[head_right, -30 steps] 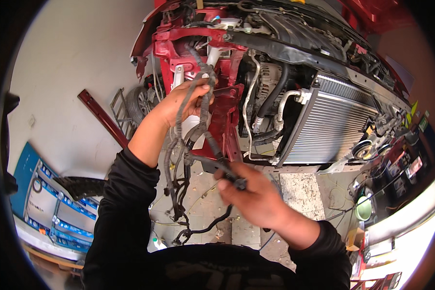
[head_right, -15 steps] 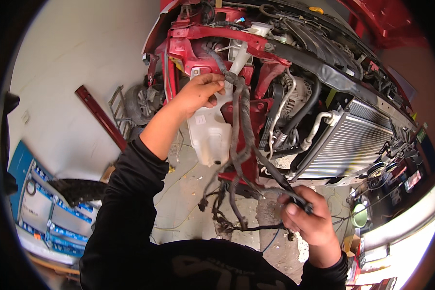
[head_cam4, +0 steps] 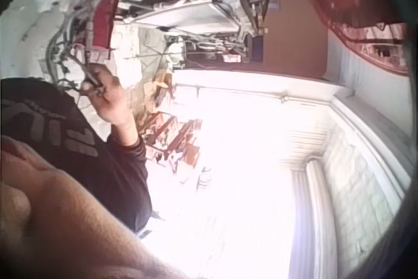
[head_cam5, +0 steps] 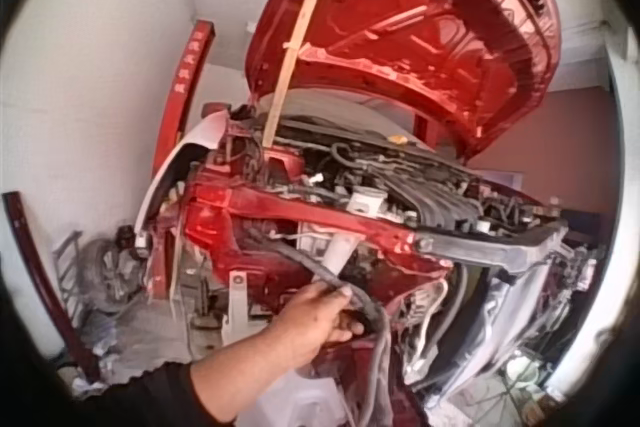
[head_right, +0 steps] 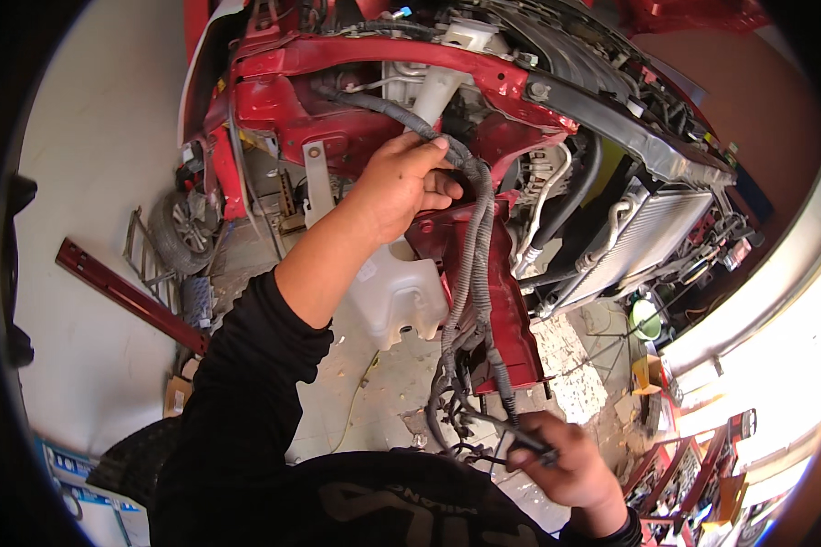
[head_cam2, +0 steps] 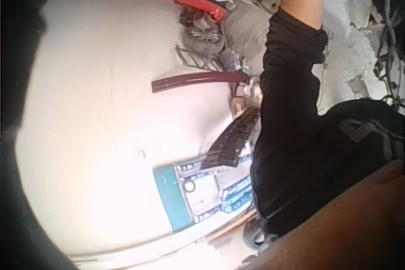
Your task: The person walks through a garage and approaches a red car with its hood open. They handle a small circular car part and a black tool, then manipulate several wires and hoses near the radiator and engine bay. The person continues to adjust and connect components within the engine compartment.
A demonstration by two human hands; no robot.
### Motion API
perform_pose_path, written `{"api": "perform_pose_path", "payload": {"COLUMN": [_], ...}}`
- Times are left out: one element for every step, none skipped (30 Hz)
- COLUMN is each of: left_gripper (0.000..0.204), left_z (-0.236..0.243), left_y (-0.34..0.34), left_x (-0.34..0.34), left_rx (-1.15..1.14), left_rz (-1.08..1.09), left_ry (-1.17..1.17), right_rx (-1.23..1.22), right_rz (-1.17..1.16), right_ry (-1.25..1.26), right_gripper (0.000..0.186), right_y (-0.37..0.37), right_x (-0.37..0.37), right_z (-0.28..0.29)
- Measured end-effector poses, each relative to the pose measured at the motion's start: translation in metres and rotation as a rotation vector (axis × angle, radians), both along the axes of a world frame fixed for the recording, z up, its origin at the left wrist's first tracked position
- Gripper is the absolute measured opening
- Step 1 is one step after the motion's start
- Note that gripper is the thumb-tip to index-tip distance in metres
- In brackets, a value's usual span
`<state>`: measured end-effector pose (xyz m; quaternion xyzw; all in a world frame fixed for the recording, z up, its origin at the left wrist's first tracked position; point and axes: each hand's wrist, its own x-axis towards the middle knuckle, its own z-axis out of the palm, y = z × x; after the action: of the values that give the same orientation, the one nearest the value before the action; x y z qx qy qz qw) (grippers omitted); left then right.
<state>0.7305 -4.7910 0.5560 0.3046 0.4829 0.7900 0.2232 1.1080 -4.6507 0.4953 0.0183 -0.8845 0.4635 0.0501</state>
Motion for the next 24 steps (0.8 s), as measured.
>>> {"api": "perform_pose_path", "payload": {"left_gripper": [0.024,0.024,0.024,0.025,0.025,0.026,0.026,0.028,0.028,0.028,0.029,0.028,0.029,0.030,0.031,0.034,0.038,0.042,0.046,0.051,0.056,0.067,0.068,0.069], "left_z": [0.000,0.000,-0.001,-0.001,-0.002,-0.005,-0.007,-0.010,-0.012,-0.014,-0.016,-0.016,-0.017,-0.018,-0.018,-0.020,-0.022,-0.025,-0.028,-0.032,-0.034,-0.034,-0.035,-0.036], "left_y": [0.001,0.001,0.000,-0.001,-0.001,-0.002,-0.004,-0.005,-0.008,-0.010,-0.013,-0.017,-0.021,-0.027,-0.032,-0.038,-0.045,-0.049,-0.053,-0.056,-0.059,-0.063,-0.065,-0.067], "left_x": [-0.001,-0.002,-0.002,-0.002,-0.002,-0.001,0.001,0.003,0.004,0.005,0.004,0.004,0.003,0.002,0.001,0.002,0.004,0.007,0.010,0.014,0.017,0.015,0.014,0.014], "left_rx": [-0.001,0.004,0.000,-0.013,-0.013,-0.023,-0.032,-0.045,-0.033,-0.021,-0.009,-0.026,-0.025,-0.016,-0.007,-0.011,-0.014,0.006,-0.020,-0.024,-0.028,-0.035,-0.035,-0.050], "left_rz": [-0.007,-0.007,-0.015,-0.009,-0.007,0.008,0.025,0.046,0.020,-0.004,-0.028,-0.005,-0.021,-0.047,-0.074,-0.074,-0.073,-0.074,-0.030,0.012,0.054,0.005,-0.024,-0.049], "left_ry": [0.006,0.015,0.025,0.028,0.038,0.040,0.040,0.064,0.066,0.066,0.056,0.074,0.072,0.070,0.068,0.058,0.048,0.045,0.096,0.155,0.214,0.226,0.213,0.187], "right_rx": [-0.009,0.043,0.074,0.186,0.178,0.222,0.271,0.265,0.262,0.263,0.256,0.254,0.261,0.251,0.250,0.254,0.247,0.245,0.248,0.239,0.236,0.233,0.232,0.231], "right_rz": [0.028,0.047,0.076,0.093,0.096,0.092,0.089,0.083,0.077,0.071,0.084,0.094,0.095,0.113,0.121,0.131,0.135,0.141,0.148,0.154,0.160,0.166,0.165,0.164], "right_ry": [0.063,0.020,0.039,0.009,0.005,-0.024,-0.081,-0.075,-0.079,-0.100,-0.084,-0.083,-0.104,-0.071,-0.062,-0.063,-0.063,-0.071,-0.086,-0.088,-0.098,-0.105,-0.099,-0.095], "right_gripper": [0.028,0.026,0.024,0.029,0.032,0.033,0.034,0.035,0.036,0.036,0.037,0.038,0.038,0.036,0.034,0.033,0.033,0.033,0.033,0.033,0.033,0.032,0.032,0.031], "right_y": [-0.013,-0.021,-0.030,-0.037,-0.047,-0.054,-0.061,-0.066,-0.070,-0.074,-0.077,-0.079,-0.080,-0.081,-0.082,-0.083,-0.084,-0.084,-0.084,-0.084,-0.083,-0.082,-0.081,-0.080], "right_x": [-0.005,-0.009,-0.013,-0.016,-0.020,-0.025,-0.031,-0.037,-0.042,-0.046,-0.050,-0.052,-0.055,-0.056,-0.057,-0.058,-0.059,-0.059,-0.059,-0.060,-0.060,-0.060,-0.059,-0.059], "right_z": [-0.006,-0.008,-0.010,-0.011,-0.013,-0.016,-0.019,-0.021,-0.024,-0.026,-0.028,-0.031,-0.033,-0.035,-0.036,-0.038,-0.040,-0.042,-0.044,-0.046,-0.048,-0.050,-0.051,-0.053]}}
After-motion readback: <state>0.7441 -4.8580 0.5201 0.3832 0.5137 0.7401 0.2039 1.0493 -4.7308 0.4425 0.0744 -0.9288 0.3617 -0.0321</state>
